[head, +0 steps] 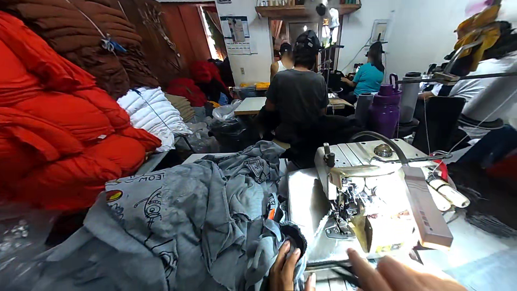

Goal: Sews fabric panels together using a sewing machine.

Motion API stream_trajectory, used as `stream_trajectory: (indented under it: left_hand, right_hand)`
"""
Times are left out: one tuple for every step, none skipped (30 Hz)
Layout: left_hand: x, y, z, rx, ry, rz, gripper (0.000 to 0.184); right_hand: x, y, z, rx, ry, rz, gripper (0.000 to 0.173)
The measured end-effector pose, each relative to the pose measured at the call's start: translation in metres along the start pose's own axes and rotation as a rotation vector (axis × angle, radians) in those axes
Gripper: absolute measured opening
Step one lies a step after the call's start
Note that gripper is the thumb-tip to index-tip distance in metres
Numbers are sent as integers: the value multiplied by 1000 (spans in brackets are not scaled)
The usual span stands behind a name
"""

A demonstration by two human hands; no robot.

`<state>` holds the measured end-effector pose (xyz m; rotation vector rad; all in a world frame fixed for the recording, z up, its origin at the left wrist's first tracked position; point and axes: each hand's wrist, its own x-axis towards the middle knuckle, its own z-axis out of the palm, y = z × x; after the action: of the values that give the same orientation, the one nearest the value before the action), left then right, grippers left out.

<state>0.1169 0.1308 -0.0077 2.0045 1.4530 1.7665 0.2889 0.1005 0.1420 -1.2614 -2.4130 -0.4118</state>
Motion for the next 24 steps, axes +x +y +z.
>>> stream_trajectory:
  left_hand:
    - [0, 1, 0, 3, -3, -5, 36]
    - [1, 2, -2, 6, -9, -16, 36]
    - [1, 4, -3, 6, -25, -30, 37]
    - [2, 4, -4, 10, -34, -35, 36]
    - [2, 3, -4, 13, -30, -25, 35]
    - [2, 2, -3, 16, -16, -14, 35]
    - [1, 1, -3, 15, -10, -9, 36]
    - [1, 1, -3, 12, -11, -11, 36]
    - [1, 1, -3, 13, -8, -9, 36]
    - [0, 0, -3, 15, -4, -5, 36]
    - [0, -1, -3, 17, -4, -1, 36]
    - [0, -1, -3, 19, -4, 1, 35]
    - [0, -1, -3, 18, -6, 1, 35]
    - [-1, -1, -3, 13, -12, -2, 34]
    - [-1, -1, -4, 0, -18, -5, 34]
    - [-1, -1, -4, -11, -19, -6, 34]
    - [0, -1, -4, -15, -21, -8, 34]
    - [0, -1, -5, -18, -24, -12, 34]
    - [-1, -1, -6, -23, -23, -19, 35]
    - [-1, -2, -6, -32, -13, -26, 37]
    - [-2, -2, -6, -46, 1, -37, 38]
    - [-3, -3, -7, -61, 22, -51, 38]
    - [-4, -3, -7, -70, 56, -60, 37]
    - [-4, -2, -7, -85, 105, -69, 34]
  right_hand:
    - [4, -3, 3, 14, -15, -35, 28]
    - [9, -4, 10, -1, -32, -51, 29]
    - [13, -3, 18, -22, -64, -43, 33]
    - [16, -1, 26, -27, -115, -14, 38]
    - [18, 0, 34, -15, -131, 37, 41]
    - [20, 1, 42, -2, -123, 77, 43]
    - [20, 1, 48, 12, -110, 109, 44]
    - [20, 1, 53, 21, -87, 126, 46]
    - [21, 1, 56, 37, -78, 135, 46]
    - [22, 1, 57, 35, -86, 135, 46]
    - [23, 3, 61, 13, -60, 112, 44]
    - [25, 5, 63, 9, -44, 98, 41]
    - [27, 6, 69, 13, -7, 84, 38]
    - [30, 8, 79, 27, 54, 77, 33]
    - [32, 9, 90, 49, 129, 83, 29]
    - [34, 9, 96, 76, 176, 97, 25]
    - [36, 9, 95, 115, 170, 109, 23]
    - [35, 9, 87, 160, 129, 113, 25]
    - [34, 10, 77, 199, 73, 106, 30]
    - [30, 12, 67, 235, -4, 95, 37]
    - [25, 16, 59, 256, -36, 74, 42]
    - [17, 21, 55, 284, -37, 46, 44]
    - [7, 27, 52, 308, -21, 9, 44]
    - [-3, 33, 50, 336, -7, -22, 42]
